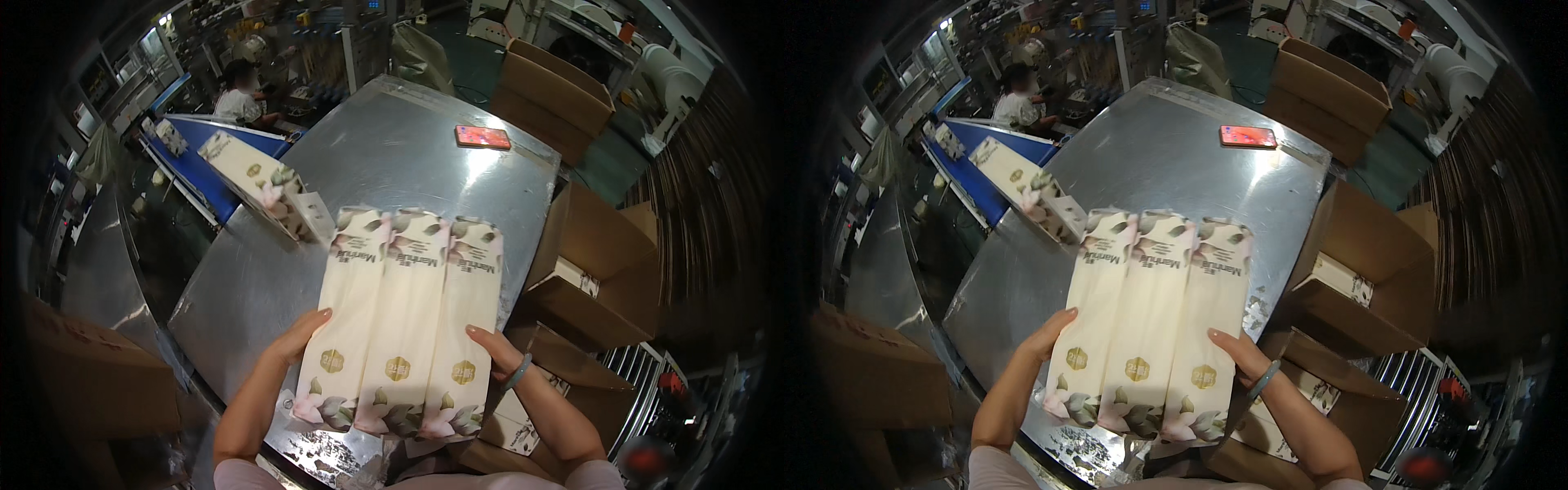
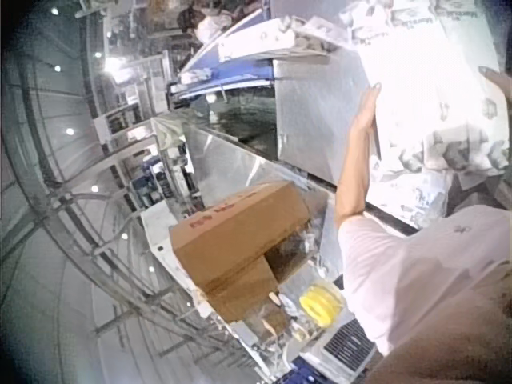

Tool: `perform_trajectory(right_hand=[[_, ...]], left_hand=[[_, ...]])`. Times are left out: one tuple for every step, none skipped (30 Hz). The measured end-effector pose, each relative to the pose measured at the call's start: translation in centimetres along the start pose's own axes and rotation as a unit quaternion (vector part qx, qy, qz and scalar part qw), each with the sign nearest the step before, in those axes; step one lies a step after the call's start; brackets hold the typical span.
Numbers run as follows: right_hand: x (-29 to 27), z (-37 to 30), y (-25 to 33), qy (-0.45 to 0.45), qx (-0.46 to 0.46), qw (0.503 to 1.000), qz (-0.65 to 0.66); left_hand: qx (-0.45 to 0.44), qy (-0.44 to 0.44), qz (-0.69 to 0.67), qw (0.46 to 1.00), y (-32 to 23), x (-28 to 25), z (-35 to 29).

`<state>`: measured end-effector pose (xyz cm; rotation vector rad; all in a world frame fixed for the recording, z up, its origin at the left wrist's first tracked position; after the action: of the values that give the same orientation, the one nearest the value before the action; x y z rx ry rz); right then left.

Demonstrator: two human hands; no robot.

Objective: The person places stacks of packaged goods into cardboard boxes by hand and then slides the boxes through a sealing machine.

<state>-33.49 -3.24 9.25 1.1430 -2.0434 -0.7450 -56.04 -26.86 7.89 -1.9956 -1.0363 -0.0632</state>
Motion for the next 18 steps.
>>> perform_trajectory(right_hand=[[0.0, -0.8, 0.0, 0.003, -0.022, 1.000, -0.002], [0.1, -1.7, -0.1, 0.007, -0.043, 0.999, -0.004], [0.6, -2.5, 0.6, 0.013, -0.068, 0.998, -0.010], [0.8, -4.0, 1.4, 0.010, -0.114, 0.993, 0.006], [0.9, -6.0, 2.4, 0.016, -0.170, 0.985, -0.009], [0.9, -8.5, 3.6, 0.022, -0.223, 0.974, -0.025], [0.7, -11.2, 4.9, 0.025, -0.279, 0.959, -0.043], [-0.1, -14.2, 5.5, 0.001, -0.326, 0.939, -0.105], [-1.1, -17.5, 5.2, 0.004, -0.333, 0.922, -0.197], [-1.8, -20.7, 4.7, -0.020, -0.407, 0.886, -0.219], [-2.5, -24.4, 4.0, -0.049, -0.478, 0.845, -0.237], [-3.0, -27.9, 2.9, -0.071, -0.505, 0.816, -0.271], [-2.9, -30.5, 1.7, -0.073, -0.523, 0.795, -0.299], [-3.0, -32.6, 0.5, -0.083, -0.527, 0.779, -0.329], [-3.4, -34.6, -0.9, -0.103, -0.521, 0.765, -0.365], [-4.0, -36.2, -2.3, -0.131, -0.510, 0.753, -0.394], [-4.3, -37.6, -3.8, -0.152, -0.506, 0.737, -0.421], [-4.7, -39.0, -5.2, -0.179, -0.505, 0.717, -0.447]], left_hand=[[-0.006, -0.002, 0.009, 1.000, 0.2, 1.1, -1.5], [0.032, -0.020, 0.019, 0.999, 0.3, 1.9, -2.8], [0.077, -0.041, 0.030, 0.996, -0.2, 2.9, -4.2], [0.121, -0.059, 0.040, 0.990, -0.8, 3.9, -5.6], [0.173, -0.056, 0.036, 0.983, -1.9, 5.1, -7.1], [0.224, -0.053, 0.031, 0.973, -3.2, 7.0, -9.5], [0.276, -0.044, 0.025, 0.960, -4.5, 8.9, -11.5], [0.292, 0.014, 0.021, 0.956, -5.1, 11.0, -12.7], [0.308, 0.076, 0.021, 0.948, -5.7, 13.2, -14.1], [0.323, 0.142, 0.020, 0.935, -6.4, 15.3, -15.0], [0.359, 0.159, 0.111, 0.913, -6.2, 15.7, -14.4], [0.396, 0.176, 0.197, 0.879, -4.7, 15.1, -12.5], [0.430, 0.178, 0.284, 0.839, -3.6, 15.7, -12.1], [0.454, 0.174, 0.325, 0.812, -3.3, 18.2, -11.4], [0.472, 0.180, 0.358, 0.785, -2.5, 21.5, -9.7], [0.409, 0.214, 0.302, 0.834, -2.6, 25.0, -8.5], [0.343, 0.231, 0.246, 0.876, -2.8, 28.7, -8.1], [0.276, 0.244, 0.187, 0.911, -2.9, 32.5, -7.2]])
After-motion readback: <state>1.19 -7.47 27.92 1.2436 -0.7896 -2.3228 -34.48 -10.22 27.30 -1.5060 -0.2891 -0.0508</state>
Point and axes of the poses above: each hand's wrist, its own z-axis towards the middle knuckle, its own x-axis out of the palm, y = z × x, the point moved 5 cm from there along z, towards the middle knuckle, and after that the axes turned 9 degrees about -z, right-handed, at the moved point
